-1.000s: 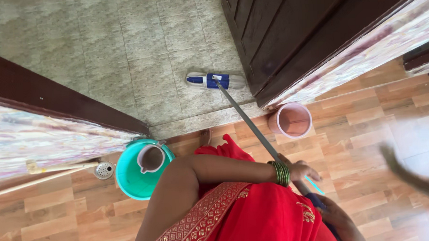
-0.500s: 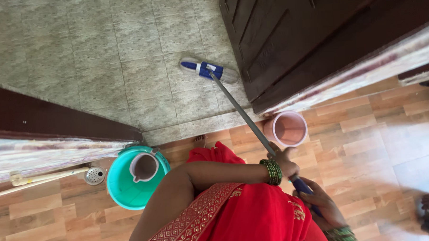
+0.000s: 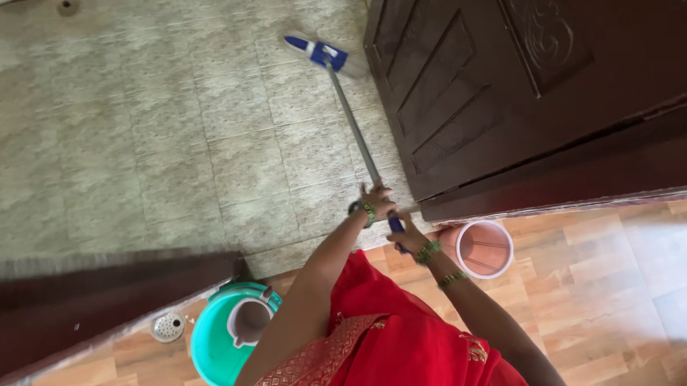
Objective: The person mops a tile floor using a spray mop, moving the mop head back and forth across the surface.
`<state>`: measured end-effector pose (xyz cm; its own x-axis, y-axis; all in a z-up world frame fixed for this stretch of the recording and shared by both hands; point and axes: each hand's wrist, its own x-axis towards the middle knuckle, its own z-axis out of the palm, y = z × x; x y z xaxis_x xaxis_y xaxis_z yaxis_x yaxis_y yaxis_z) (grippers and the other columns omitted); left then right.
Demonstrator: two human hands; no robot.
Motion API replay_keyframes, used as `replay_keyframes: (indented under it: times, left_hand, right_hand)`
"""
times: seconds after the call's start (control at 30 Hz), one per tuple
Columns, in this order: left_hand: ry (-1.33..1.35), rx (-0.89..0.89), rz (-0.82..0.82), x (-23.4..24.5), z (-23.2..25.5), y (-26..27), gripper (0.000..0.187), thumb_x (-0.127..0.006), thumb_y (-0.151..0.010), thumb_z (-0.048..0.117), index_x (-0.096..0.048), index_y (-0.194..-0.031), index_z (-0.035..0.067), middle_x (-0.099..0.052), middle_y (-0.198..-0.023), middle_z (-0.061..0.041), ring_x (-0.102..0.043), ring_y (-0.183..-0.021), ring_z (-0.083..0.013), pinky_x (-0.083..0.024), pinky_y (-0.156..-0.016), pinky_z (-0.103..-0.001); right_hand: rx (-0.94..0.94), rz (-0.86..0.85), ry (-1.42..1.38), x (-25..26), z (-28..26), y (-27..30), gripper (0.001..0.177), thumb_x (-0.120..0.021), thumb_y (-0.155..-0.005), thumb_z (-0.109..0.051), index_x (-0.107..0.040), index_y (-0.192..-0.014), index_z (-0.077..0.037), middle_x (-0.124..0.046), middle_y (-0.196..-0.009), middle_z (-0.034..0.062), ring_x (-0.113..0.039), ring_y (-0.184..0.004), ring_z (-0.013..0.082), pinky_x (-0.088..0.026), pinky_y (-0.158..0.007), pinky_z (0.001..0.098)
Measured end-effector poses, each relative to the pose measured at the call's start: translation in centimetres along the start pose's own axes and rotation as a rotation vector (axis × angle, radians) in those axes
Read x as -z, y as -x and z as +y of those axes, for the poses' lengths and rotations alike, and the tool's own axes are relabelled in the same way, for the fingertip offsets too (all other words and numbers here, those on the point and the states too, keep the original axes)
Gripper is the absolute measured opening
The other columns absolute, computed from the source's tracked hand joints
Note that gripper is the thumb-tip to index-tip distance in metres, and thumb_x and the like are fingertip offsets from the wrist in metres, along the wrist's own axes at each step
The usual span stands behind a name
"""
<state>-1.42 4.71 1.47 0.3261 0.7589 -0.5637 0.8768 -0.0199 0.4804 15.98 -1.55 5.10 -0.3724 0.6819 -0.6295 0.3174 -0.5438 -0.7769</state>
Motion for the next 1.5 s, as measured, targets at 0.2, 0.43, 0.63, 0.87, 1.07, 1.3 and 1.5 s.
replay_keyframes:
  times: [0.2,0.43,0.63,0.87,1.07,1.3,1.5]
  left_hand:
    - [0.013,0.159,-0.023,0.8,-1.3,-0.9,0.07,-0.055,-0.092,0.068,-0.049,-0.151,0.03,-0.013,-0.173,-0.009,0.007,-0.159,-0.0435,-0.011,-0.123,-0.068]
    - [0.023,0.033,0.052,-6.3,3.4,2.9,0.077,-0.047,-0.091,0.073,-0.043,-0.152,0.025,-0.008,-0.171,-0.014,-0.001,-0.156,-0.0429,-0.018,-0.12,-0.067]
    - [-0.164,-0.162,0.042,-13.5,8.4,9.7,0.077,-0.05,-0.089,0.074,-0.058,-0.141,0.019,-0.032,-0.16,-0.024,-0.014,-0.155,-0.0454,-0.028,-0.116,-0.067]
    - [-0.183,-0.572,-0.008,-19.2,21.0,16.6,0.106,-0.04,-0.067,0.099,-0.068,-0.11,0.007,-0.072,-0.111,-0.016,-0.067,-0.109,-0.0353,-0.047,-0.098,-0.054]
    - [-0.071,-0.834,0.112,-16.4,30.8,26.1,0.08,-0.057,-0.074,0.087,-0.066,-0.094,0.011,-0.073,-0.096,-0.011,-0.07,-0.096,-0.0315,-0.056,-0.086,-0.044]
    - [0.077,-0.963,0.218,-18.2,32.6,29.2,0.029,-0.066,-0.082,0.052,-0.069,-0.09,0.024,-0.072,-0.089,-0.004,-0.071,-0.089,-0.0288,-0.055,-0.079,-0.046]
    - [0.092,-1.221,0.067,-16.5,29.6,27.5,0.023,-0.07,-0.079,0.046,-0.068,-0.085,0.024,-0.073,-0.087,-0.001,-0.071,-0.09,-0.0283,-0.053,-0.076,-0.046]
  right_hand:
    - [-0.14,0.077,0.101,-0.6,1.2,-4.2,0.092,-0.073,-0.072,0.001,-0.021,-0.144,-0.026,-0.06,-0.07,0.0101,-0.055,-0.043,0.0185,-0.044,-0.036,0.0341]
    - [-0.237,0.127,0.255,2.1,6.8,3.1,0.076,-0.071,-0.078,0.0,-0.032,-0.14,-0.021,-0.055,-0.066,0.0104,-0.052,-0.041,0.0185,-0.039,-0.033,0.0348]
    - [-0.232,0.022,0.327,3.3,13.3,15.0,0.079,-0.071,-0.077,-0.001,-0.031,-0.141,-0.022,-0.057,-0.07,0.0118,-0.056,-0.044,0.0205,-0.044,-0.036,0.0356]
    - [-0.4,-0.006,0.405,7.7,13.5,34.7,0.078,-0.065,-0.079,0.002,-0.037,-0.145,-0.029,-0.048,-0.067,0.0107,-0.046,-0.045,0.0242,-0.038,-0.04,0.038]
    - [-0.354,0.075,1.178,9.6,1.7,51.5,0.082,-0.075,-0.086,-0.031,-0.032,-0.155,-0.037,-0.074,-0.074,0.0213,-0.076,-0.072,0.0379,-0.057,-0.072,0.0495]
    - [-0.421,0.088,1.403,8.4,1.4,56.6,0.071,-0.062,-0.086,-0.053,-0.035,-0.152,-0.045,-0.082,-0.098,0.0111,-0.08,-0.1,0.0317,-0.062,-0.09,0.0451]
    - [-0.42,0.069,1.308,12.8,8.7,52.4,0.071,-0.062,-0.083,-0.053,-0.034,-0.149,-0.049,-0.083,-0.104,0.0024,-0.081,-0.1,0.0242,-0.065,-0.094,0.0392]
